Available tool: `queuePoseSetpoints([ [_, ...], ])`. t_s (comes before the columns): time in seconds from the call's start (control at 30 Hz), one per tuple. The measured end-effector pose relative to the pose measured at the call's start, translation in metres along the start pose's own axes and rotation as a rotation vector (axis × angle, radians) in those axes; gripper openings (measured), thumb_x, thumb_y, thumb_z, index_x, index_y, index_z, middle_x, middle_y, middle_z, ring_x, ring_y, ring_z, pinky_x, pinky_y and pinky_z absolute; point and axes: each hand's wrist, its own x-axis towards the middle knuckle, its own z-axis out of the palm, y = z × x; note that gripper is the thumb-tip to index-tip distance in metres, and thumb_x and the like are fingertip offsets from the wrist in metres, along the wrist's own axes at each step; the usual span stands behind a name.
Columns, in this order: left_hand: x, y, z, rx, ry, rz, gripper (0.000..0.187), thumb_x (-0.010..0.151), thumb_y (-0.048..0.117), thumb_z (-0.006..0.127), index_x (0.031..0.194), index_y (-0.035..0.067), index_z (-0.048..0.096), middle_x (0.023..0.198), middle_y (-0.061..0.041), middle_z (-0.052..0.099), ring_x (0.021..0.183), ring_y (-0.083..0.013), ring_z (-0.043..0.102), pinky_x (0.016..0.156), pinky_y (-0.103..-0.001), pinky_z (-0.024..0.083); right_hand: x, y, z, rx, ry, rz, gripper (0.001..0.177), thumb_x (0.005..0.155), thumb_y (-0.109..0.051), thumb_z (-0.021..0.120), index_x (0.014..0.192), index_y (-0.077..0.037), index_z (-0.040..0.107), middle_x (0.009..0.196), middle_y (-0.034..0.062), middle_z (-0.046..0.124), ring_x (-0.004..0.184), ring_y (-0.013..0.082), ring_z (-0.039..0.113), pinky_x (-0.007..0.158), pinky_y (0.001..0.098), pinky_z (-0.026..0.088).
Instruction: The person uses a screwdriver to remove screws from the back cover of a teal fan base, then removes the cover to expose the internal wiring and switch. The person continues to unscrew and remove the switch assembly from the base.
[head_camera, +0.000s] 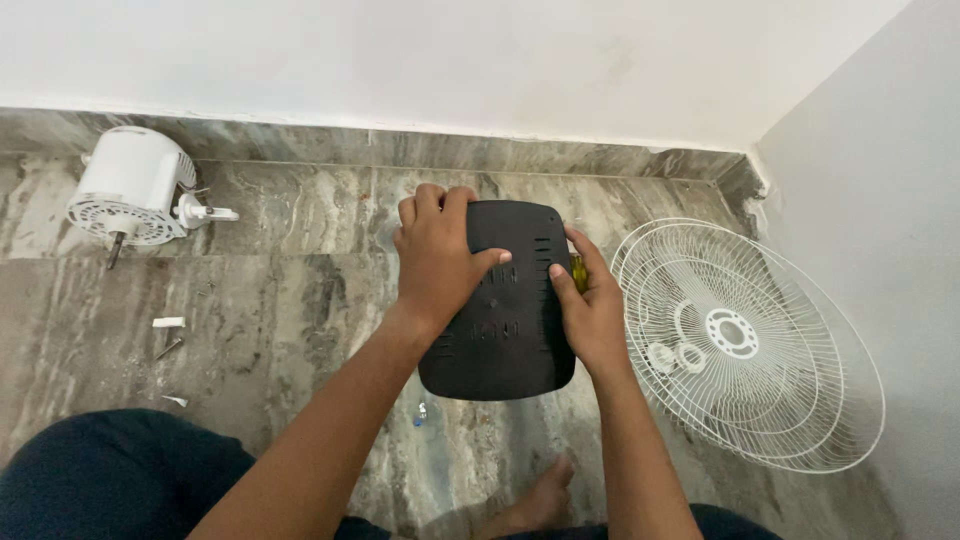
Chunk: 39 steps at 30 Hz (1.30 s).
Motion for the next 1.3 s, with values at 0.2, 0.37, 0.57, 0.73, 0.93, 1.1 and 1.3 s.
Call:
queuePoseSetpoints([
  [0.2, -0.01, -0.003, 0.002, 0.046, 0.027, -0.06, 0.072, 0.057, 0.035, 0.097, 0.113, 0.008, 0.062, 0.115, -0.013, 0.054, 0.11, -0.035, 0.052, 0.089, -0.049, 0.047, -0.002, 0.014, 0.007, 0.06, -0.08, -0.159, 0.047, 0.099, -0.01, 0.064, 0.145, -0.007, 0.053, 0.118, 0.01, 0.072, 0.107, 0.0165, 0.069, 0.092, 0.0306, 0.055],
  [0.37, -0.024, -0.009, 0.007, 0.055, -0.043, -0.075, 0.071, 0.061, 0.034, 0.096, 0.117, 0.007, 0.062, 0.117, -0.013, 0.055, 0.111, -0.0339, 0.053, 0.092, -0.047, 0.047, -0.006, 0.028, 0.013, -0.164, -0.037, -0.1, 0.044, 0.093, -0.012, 0.07, 0.134, -0.006, 0.054, 0.112, 0.014, 0.072, 0.103, 0.0222, 0.071, 0.088, 0.0331, 0.055],
  [0.57, -0.034, -0.018, 0.011, -0.019, -0.04, -0.038, 0.063, 0.07, 0.027, 0.092, 0.122, 0.008, 0.063, 0.122, -0.014, 0.055, 0.117, -0.0363, 0.052, 0.097, -0.047, 0.045, 0.0, 0.033, 0.008, -0.285, 0.015, 0.043, 0.043, 0.09, -0.017, 0.074, 0.127, -0.004, 0.059, 0.107, 0.0123, 0.074, 0.091, 0.021, 0.072, 0.079, 0.0327, 0.056],
  [0.73, -0.05, -0.024, 0.005, -0.023, -0.117, 0.008, 0.063, 0.081, 0.018, 0.082, 0.138, 0.011, 0.056, 0.136, -0.018, 0.053, 0.131, -0.0379, 0.047, 0.107, -0.051, 0.041, 0.002, 0.016, -0.004, -0.189, 0.244, 0.071, 0.026, 0.098, -0.015, 0.068, 0.119, -0.001, 0.069, 0.104, 0.0096, 0.074, 0.089, 0.0162, 0.068, 0.079, 0.0305, 0.053],
  [0.93, -0.067, -0.023, -0.009, -0.019, -0.25, -0.026, 0.084, 0.079, 0.019, 0.08, 0.153, 0.01, 0.041, 0.144, -0.021, 0.047, 0.14, -0.0405, 0.037, 0.109, -0.056, 0.033, -0.014, -0.026, 0.008, 0.105, 0.29, -0.005, 0.023, 0.098, -0.012, 0.069, 0.117, -0.001, 0.07, 0.103, 0.0003, 0.072, 0.088, 0.0072, 0.064, 0.074, 0.0236, 0.053],
  [1.1, -0.084, -0.044, -0.035, -0.281, -0.11, 0.024, 0.079, 0.084, 0.018, 0.078, 0.15, 0.004, 0.038, 0.139, -0.023, 0.059, 0.131, -0.0417, 0.053, 0.11, -0.048, 0.042, -0.032, -0.046, 0.046, 0.26, -0.014, 0.012, 0.022, 0.095, -0.005, 0.076, 0.116, 0.001, 0.075, 0.093, 0.0012, 0.069, 0.079, 0.0081, 0.059, 0.071, 0.0229, 0.048],
  [1.3, -0.121, -0.098, -0.078, -0.623, -0.338, -0.345, 0.032, 0.094, 0.018, 0.066, 0.124, 0.005, 0.067, 0.094, -0.013, 0.077, 0.085, -0.0306, 0.077, 0.079, -0.04, 0.059, -0.045, -0.027, 0.132, 0.38, -0.234, 0.122, 0.023, 0.092, -0.004, 0.075, 0.114, 0.001, 0.069, 0.091, 0.0039, 0.072, 0.076, 0.0099, 0.066, 0.07, 0.0233, 0.055],
])
